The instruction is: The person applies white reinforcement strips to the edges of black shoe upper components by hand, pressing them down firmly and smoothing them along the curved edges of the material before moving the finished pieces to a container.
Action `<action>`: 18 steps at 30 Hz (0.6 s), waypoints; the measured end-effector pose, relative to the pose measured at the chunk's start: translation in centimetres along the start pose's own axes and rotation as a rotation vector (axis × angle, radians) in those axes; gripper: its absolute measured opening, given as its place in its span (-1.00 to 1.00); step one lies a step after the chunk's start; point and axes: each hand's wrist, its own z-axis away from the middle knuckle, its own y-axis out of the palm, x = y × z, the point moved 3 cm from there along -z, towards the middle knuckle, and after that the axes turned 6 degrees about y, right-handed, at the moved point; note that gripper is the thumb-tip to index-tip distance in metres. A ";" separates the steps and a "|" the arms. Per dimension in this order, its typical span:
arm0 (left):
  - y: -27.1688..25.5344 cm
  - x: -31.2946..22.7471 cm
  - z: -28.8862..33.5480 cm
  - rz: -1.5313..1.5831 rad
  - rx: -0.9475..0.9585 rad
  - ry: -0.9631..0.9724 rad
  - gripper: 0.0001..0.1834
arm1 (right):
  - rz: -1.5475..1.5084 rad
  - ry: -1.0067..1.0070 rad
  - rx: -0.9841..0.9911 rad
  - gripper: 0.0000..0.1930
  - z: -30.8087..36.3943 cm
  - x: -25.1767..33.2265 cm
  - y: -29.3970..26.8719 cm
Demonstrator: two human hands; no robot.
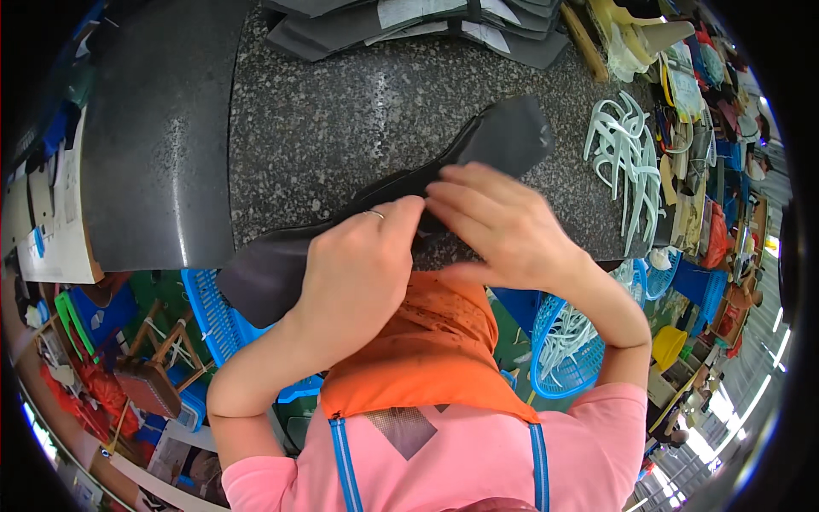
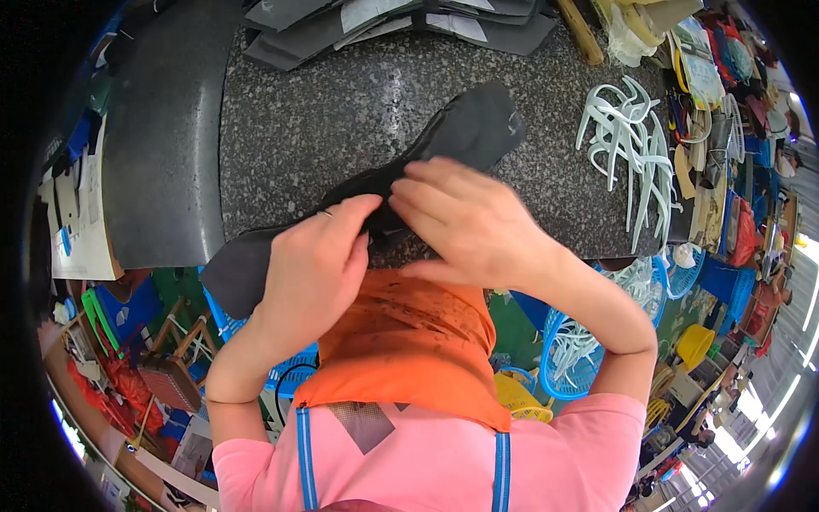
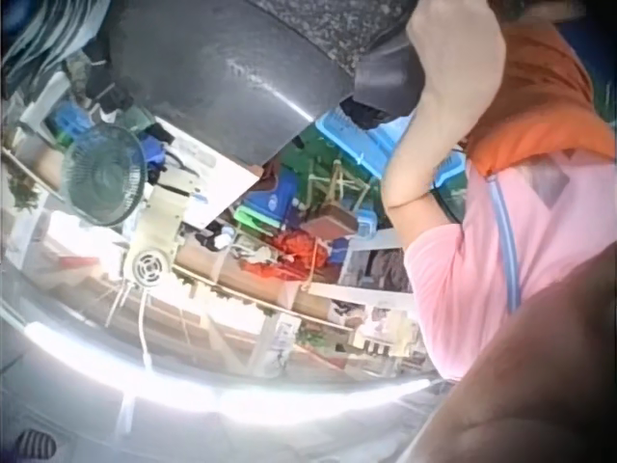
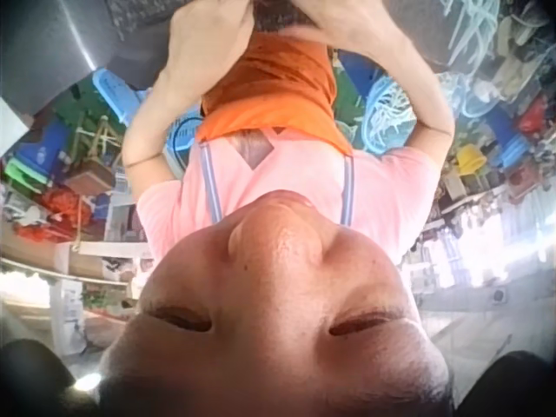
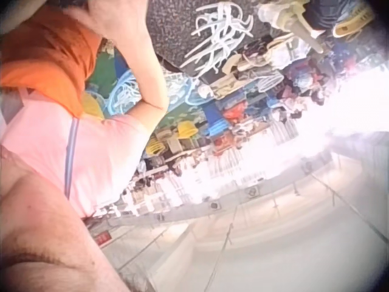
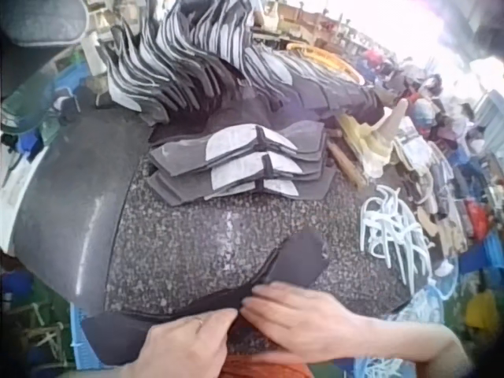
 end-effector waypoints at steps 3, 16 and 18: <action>-0.8 1.4 1.2 0.117 -0.104 -0.119 -0.75 | 0.040 0.100 -0.081 -0.44 -1.1 -2.8 -1.6; 1.0 2.0 2.2 -0.012 -0.038 0.217 -0.64 | -0.403 -0.048 0.257 -0.89 -6.3 0.2 1.1; 1.2 1.5 2.4 -0.163 -0.034 0.263 -0.59 | -0.432 -0.098 0.266 -0.90 -5.8 0.2 1.0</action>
